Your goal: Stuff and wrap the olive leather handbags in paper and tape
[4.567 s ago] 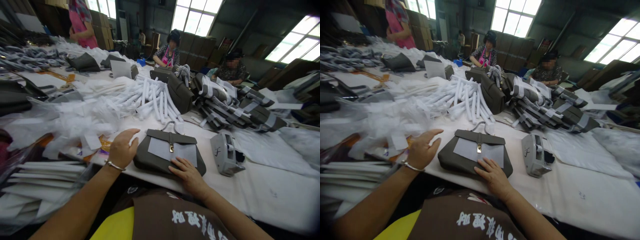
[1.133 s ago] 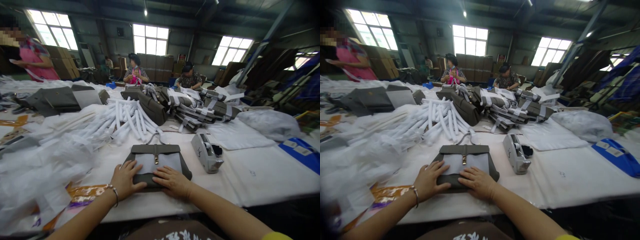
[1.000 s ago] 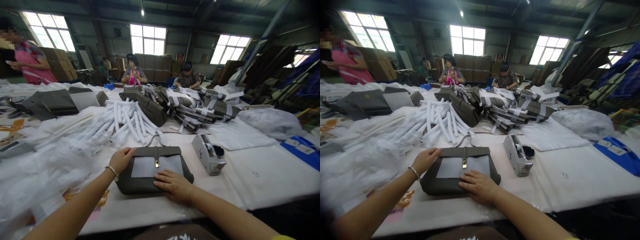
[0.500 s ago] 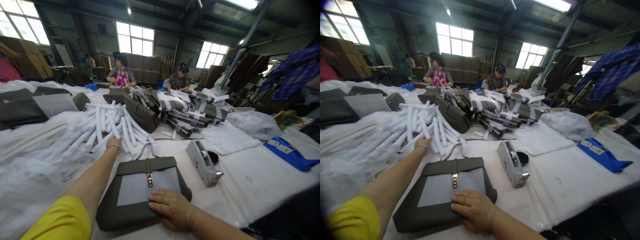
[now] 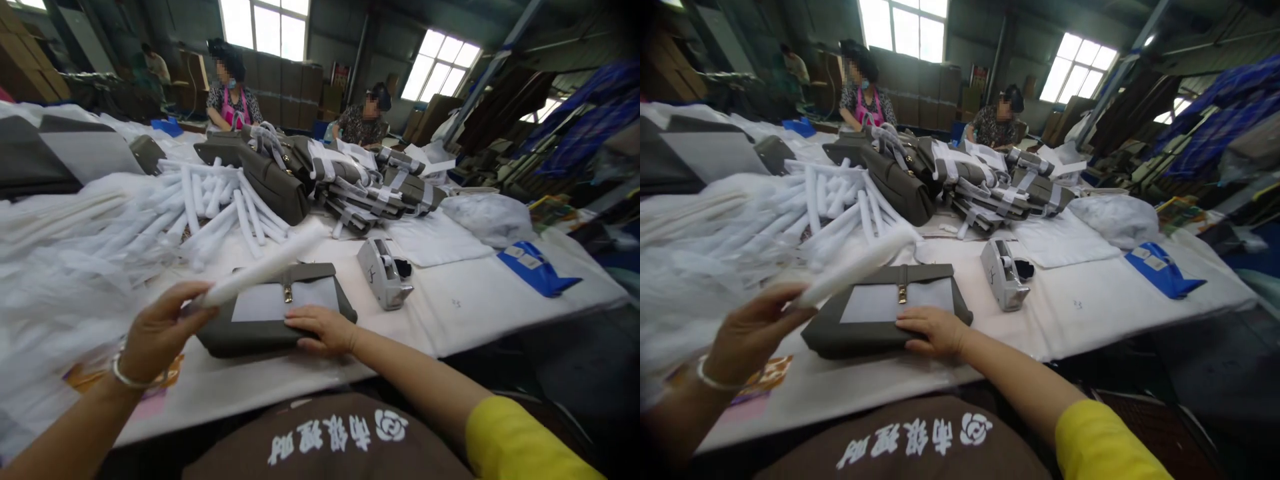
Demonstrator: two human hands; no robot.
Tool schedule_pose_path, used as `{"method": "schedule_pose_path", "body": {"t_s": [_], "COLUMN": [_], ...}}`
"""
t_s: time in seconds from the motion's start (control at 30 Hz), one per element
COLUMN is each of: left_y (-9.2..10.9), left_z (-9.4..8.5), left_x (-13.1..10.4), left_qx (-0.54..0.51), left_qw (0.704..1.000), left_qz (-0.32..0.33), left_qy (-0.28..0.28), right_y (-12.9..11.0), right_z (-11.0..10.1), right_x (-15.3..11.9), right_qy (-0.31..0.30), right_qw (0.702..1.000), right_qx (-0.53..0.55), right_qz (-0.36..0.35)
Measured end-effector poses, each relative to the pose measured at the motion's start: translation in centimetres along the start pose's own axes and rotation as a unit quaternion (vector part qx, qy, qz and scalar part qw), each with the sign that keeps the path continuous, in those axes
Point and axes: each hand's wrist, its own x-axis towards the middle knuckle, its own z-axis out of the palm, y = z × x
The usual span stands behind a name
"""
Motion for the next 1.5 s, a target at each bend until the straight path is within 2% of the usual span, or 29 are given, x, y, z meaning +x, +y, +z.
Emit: {"method": "schedule_pose_path", "body": {"t_s": [0.03, 0.1, 0.17, 0.23, 0.37, 0.47, 0.57, 0.7, 0.87, 1.0, 1.03, 1.13, 1.2, 1.23, 1.3, 1.4, 1.5], "left_y": [0.5, 0.8, 0.3, -0.6, -1.8, -1.8, -1.4, -1.1, -0.7, 2.1, 3.1, 5.3, 5.6, 5.4, 4.2, 1.4, -0.8], "left_z": [-0.5, -0.6, 0.5, 2.4, 5.8, 7.0, 7.1, 7.1, 7.5, 6.5, 6.1, 5.9, 6.6, 7.3, 8.9, 11.1, 12.4], "left_x": [-2.5, -6.7, -9.3, -10.3, -9.4, -8.6, -8.7, -9.0, -9.0, -7.9, -7.2, -4.3, -2.5, -1.9, -1.4, -2.3, -3.3], "left_qx": [0.012, 0.066, 0.130, 0.183, 0.265, 0.319, 0.366, 0.389, 0.342, 0.222, 0.198, 0.176, 0.180, 0.185, 0.207, 0.244, 0.253], "left_qw": [0.996, 0.976, 0.955, 0.940, 0.910, 0.885, 0.866, 0.852, 0.866, 0.873, 0.876, 0.899, 0.911, 0.915, 0.916, 0.905, 0.905], "left_qz": [0.045, 0.140, 0.205, 0.250, 0.316, 0.339, 0.341, 0.349, 0.358, 0.411, 0.418, 0.395, 0.369, 0.356, 0.334, 0.310, 0.295], "left_qy": [-0.076, -0.156, -0.167, -0.145, -0.052, -0.003, -0.003, -0.043, -0.063, -0.137, -0.139, -0.070, -0.036, -0.039, -0.081, -0.157, -0.175], "right_y": [-0.1, -0.3, -0.6, -0.9, -1.5, -1.9, -2.3, -2.4, -2.2, -2.2, -2.2, -2.1, -1.9, -1.8, -1.7, -1.5, -1.4], "right_z": [-0.3, -1.0, -1.9, -2.9, -4.4, -4.1, -2.8, -0.9, 0.5, 1.4, 1.6, 2.0, 2.2, 2.3, 2.5, 2.5, 2.1], "right_x": [0.1, 0.6, 1.1, 1.6, 2.2, 2.0, 1.4, 0.6, 0.1, -0.4, -0.5, -0.8, -0.9, -1.0, -1.1, -1.2, -1.1], "right_qy": [0.000, -0.003, -0.015, -0.042, -0.115, -0.121, -0.082, -0.033, -0.007, 0.011, 0.016, 0.029, 0.034, 0.034, 0.036, 0.036, 0.031], "right_qw": [1.000, 0.997, 0.992, 0.986, 0.983, 0.990, 0.995, 0.993, 0.987, 0.978, 0.976, 0.971, 0.969, 0.968, 0.967, 0.969, 0.976], "right_qx": [0.021, 0.063, 0.101, 0.123, 0.091, 0.032, -0.030, -0.093, -0.150, -0.202, -0.213, -0.237, -0.245, -0.248, -0.250, -0.242, -0.214], "right_qz": [0.011, 0.041, 0.076, 0.109, 0.109, 0.063, 0.046, 0.058, 0.054, 0.039, 0.036, 0.027, 0.025, 0.024, 0.027, 0.031, 0.022]}}
